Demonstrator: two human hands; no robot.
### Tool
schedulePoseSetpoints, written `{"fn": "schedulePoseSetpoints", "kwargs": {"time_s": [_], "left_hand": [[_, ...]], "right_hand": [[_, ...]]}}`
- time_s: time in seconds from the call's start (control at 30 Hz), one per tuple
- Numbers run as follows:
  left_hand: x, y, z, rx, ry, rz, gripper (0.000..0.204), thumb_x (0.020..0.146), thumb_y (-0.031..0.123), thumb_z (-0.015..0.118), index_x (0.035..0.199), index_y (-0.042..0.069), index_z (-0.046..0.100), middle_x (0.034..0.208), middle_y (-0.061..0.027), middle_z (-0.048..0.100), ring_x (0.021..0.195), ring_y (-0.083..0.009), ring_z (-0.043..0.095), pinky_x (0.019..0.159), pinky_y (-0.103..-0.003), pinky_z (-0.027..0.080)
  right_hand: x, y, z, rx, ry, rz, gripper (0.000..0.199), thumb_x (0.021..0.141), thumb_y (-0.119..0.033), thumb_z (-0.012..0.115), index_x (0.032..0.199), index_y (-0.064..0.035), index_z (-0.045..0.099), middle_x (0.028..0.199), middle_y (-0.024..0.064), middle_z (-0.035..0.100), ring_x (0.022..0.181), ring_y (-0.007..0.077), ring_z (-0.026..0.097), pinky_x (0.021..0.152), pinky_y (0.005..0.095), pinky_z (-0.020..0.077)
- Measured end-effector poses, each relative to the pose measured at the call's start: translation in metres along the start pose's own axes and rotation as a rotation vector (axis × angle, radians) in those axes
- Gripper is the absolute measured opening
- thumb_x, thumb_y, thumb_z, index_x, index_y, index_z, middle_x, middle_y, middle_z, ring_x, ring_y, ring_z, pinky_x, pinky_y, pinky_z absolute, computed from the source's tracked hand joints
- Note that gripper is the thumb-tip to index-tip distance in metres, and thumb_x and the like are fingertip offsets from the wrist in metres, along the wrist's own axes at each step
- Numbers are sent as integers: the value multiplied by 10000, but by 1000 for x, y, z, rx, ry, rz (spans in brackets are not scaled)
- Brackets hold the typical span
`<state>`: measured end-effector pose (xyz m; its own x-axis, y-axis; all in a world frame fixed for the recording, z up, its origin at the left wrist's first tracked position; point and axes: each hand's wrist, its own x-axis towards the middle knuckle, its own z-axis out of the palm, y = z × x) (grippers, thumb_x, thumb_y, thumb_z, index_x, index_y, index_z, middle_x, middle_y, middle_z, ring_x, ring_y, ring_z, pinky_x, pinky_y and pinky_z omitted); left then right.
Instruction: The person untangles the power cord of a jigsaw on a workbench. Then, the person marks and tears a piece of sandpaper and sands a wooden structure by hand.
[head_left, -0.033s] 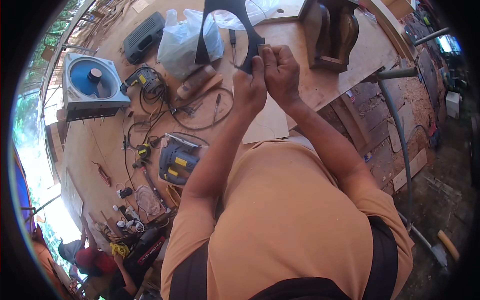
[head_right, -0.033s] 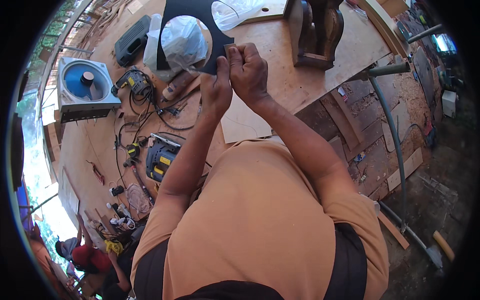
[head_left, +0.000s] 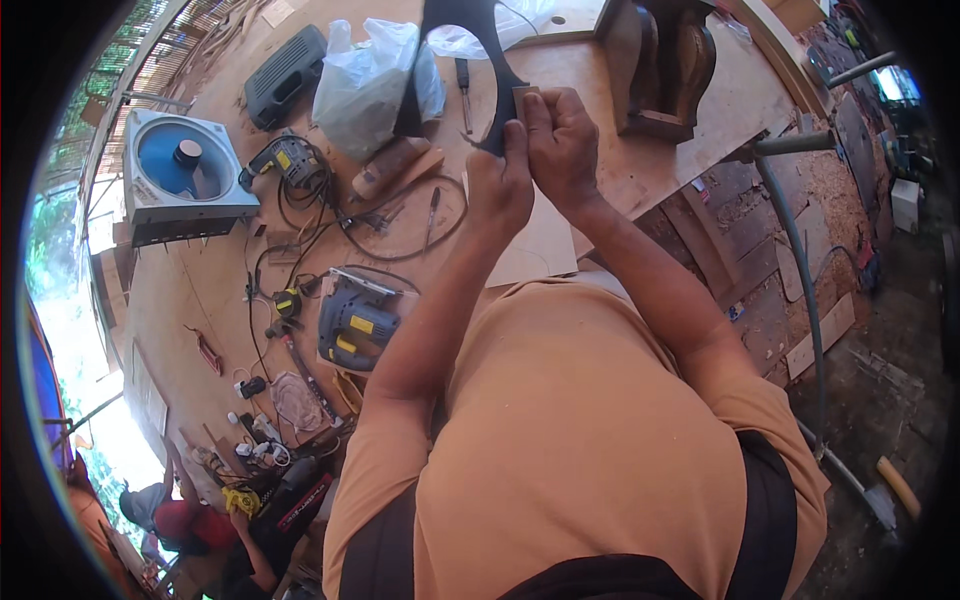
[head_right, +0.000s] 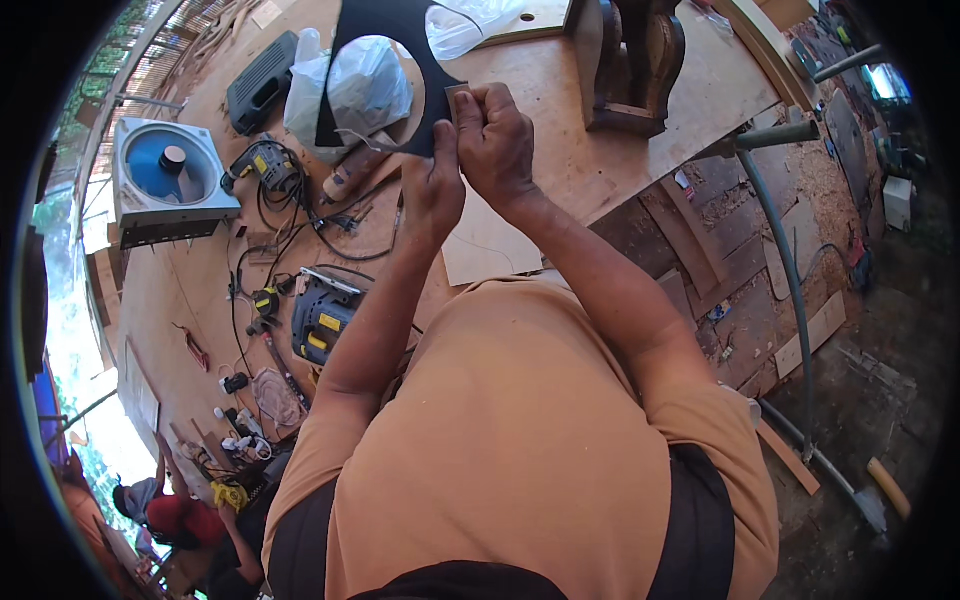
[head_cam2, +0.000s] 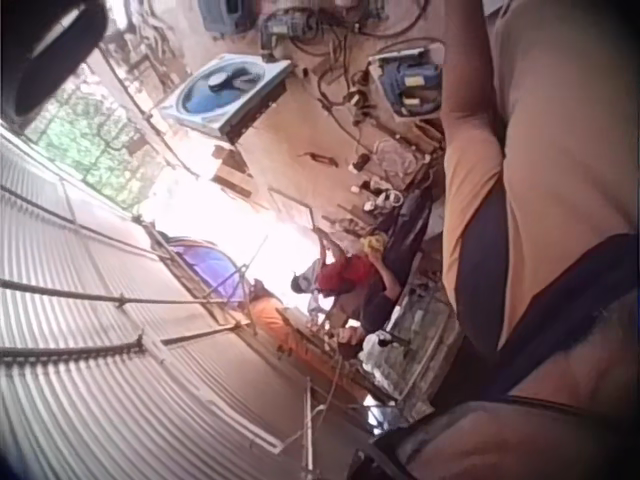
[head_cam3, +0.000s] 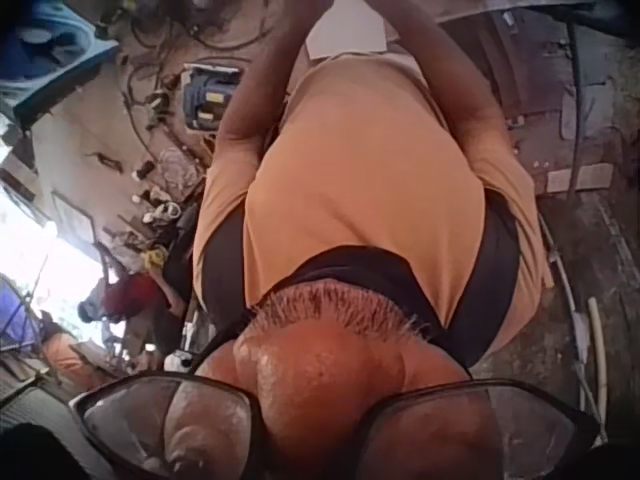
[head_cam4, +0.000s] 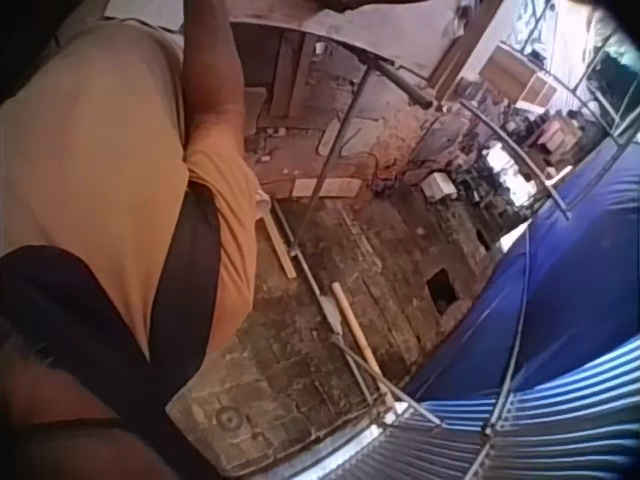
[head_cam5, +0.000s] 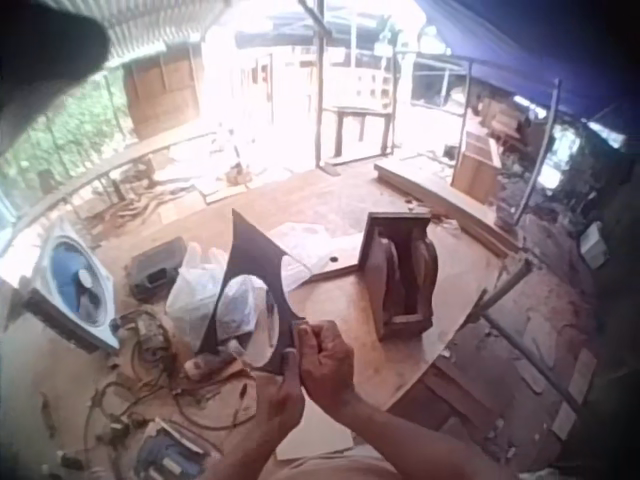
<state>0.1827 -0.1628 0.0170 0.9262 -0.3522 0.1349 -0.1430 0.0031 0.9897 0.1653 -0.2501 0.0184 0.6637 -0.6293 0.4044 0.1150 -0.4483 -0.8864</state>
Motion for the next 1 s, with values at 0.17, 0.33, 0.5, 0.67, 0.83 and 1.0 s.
{"fn": "schedulePoseSetpoints", "kwargs": {"time_s": [0.17,0.33,0.5,0.67,0.83,1.0], "left_hand": [[-33,-7,-7,35,-78,-45,336,997,241,425,1086,-51,566,761,-167,606,745,-180,584,674,-347,454],[4,-4,-11,-137,9,-30,355,1002,263,426,1037,-62,564,845,-131,641,781,-151,582,693,-328,463],[-10,-7,7,-92,21,-52,340,1012,234,393,1045,-57,566,938,-164,643,859,-174,601,753,-319,472],[-68,-38,0,-6,-130,-111,355,1007,255,402,1084,-48,569,916,-178,637,859,-207,605,753,-342,466],[-72,-68,-24,113,-178,-321,369,973,303,453,1032,-33,593,847,-224,644,792,-317,632,706,-381,465],[13,-63,-26,349,-250,-131,361,947,303,466,987,-34,591,966,-291,605,878,-472,564,740,-456,459]], "right_hand": [[2,6,-6,-67,-32,26,151,922,-174,568,848,-42,560,631,129,606,565,256,616,543,357,466],[-5,3,1,-15,-79,65,160,926,-184,570,845,-47,558,621,125,601,538,237,611,511,343,455],[6,6,3,-43,-3,-21,166,919,-185,581,841,-40,559,630,122,605,555,239,610,525,350,457],[13,20,-5,-84,23,-3,176,915,-187,585,829,-35,562,648,131,609,573,233,609,542,357,460],[25,43,-29,-97,92,-37,186,917,-193,585,847,-21,570,664,97,597,580,188,561,552,326,446],[3,59,-50,-35,16,73,153,907,-155,618,884,-11,571,715,21,576,629,85,494,579,247,422]]}}
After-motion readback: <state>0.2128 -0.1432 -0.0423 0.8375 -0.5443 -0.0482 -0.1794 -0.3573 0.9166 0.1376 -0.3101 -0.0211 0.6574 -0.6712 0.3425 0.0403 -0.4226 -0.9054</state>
